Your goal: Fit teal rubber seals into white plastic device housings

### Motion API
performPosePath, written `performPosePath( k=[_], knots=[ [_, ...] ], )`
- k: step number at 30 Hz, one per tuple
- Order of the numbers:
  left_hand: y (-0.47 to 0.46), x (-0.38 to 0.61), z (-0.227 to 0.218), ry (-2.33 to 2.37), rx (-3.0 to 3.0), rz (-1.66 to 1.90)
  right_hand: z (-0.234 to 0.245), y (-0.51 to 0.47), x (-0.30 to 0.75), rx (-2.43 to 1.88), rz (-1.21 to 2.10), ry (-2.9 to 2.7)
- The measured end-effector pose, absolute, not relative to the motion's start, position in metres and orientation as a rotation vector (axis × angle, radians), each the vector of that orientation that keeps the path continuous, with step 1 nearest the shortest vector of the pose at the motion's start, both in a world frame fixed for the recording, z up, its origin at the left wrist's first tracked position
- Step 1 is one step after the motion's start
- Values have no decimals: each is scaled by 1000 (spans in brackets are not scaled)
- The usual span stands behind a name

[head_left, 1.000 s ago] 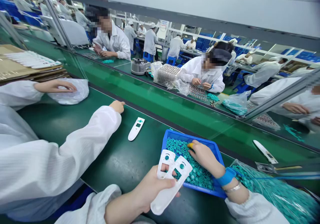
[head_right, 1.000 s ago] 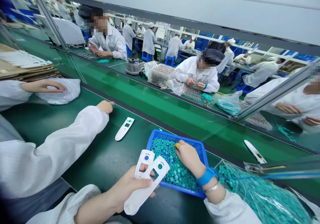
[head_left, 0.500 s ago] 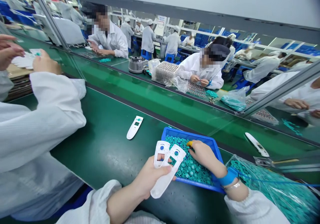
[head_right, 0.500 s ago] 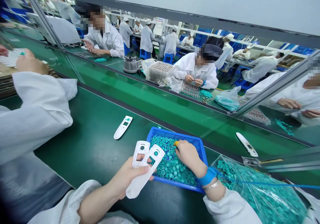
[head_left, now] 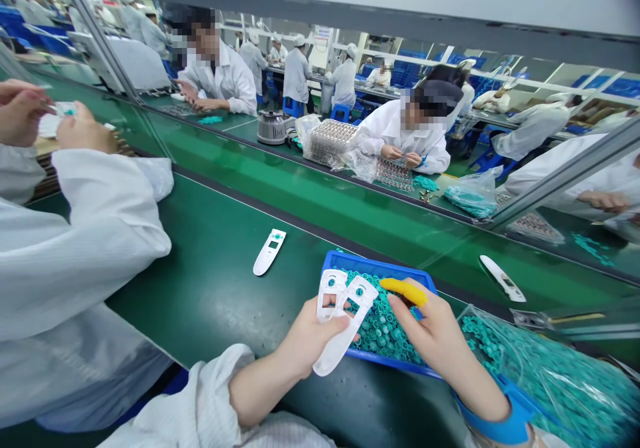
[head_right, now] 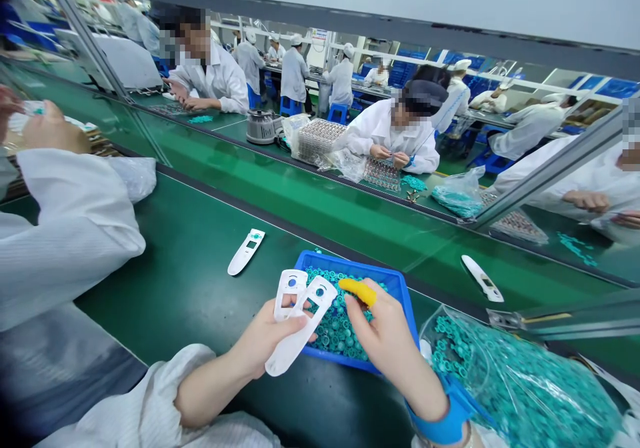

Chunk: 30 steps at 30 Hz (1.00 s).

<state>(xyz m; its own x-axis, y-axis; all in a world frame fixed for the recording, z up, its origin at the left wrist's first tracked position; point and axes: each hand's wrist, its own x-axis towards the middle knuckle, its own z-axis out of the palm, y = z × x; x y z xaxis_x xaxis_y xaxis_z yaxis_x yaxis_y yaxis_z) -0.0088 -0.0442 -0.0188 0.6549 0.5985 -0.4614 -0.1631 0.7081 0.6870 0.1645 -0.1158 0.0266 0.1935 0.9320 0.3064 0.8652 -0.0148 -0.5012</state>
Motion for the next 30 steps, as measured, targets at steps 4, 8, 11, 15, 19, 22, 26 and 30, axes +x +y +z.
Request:
performPosePath(
  k=[4,8,11,15,19,22,26,30],
  knots=[
    [-46,-4,-18,700,701,480,28,-120,160,-1891,153,-1459],
    [-47,0,-15,684,727,488,27,-122,154,-1845,131,-1517],
    [-51,3,-11,671,644,587,23,-124,149,-1842,104,-1553],
    [-58,7,-4,580,491,691,15,-125,140,-1799,190,-1565],
    [-61,8,-3,543,562,704,10,-126,135,-1794,143,-1646],
    [-61,7,-6,581,582,716,7,-128,136,-1815,140,-1636],
    [-60,6,-4,608,502,716,4,-129,137,-1801,248,-1570],
    [-60,7,-1,574,438,710,-1,-128,139,-1801,291,-1537]
  ],
)
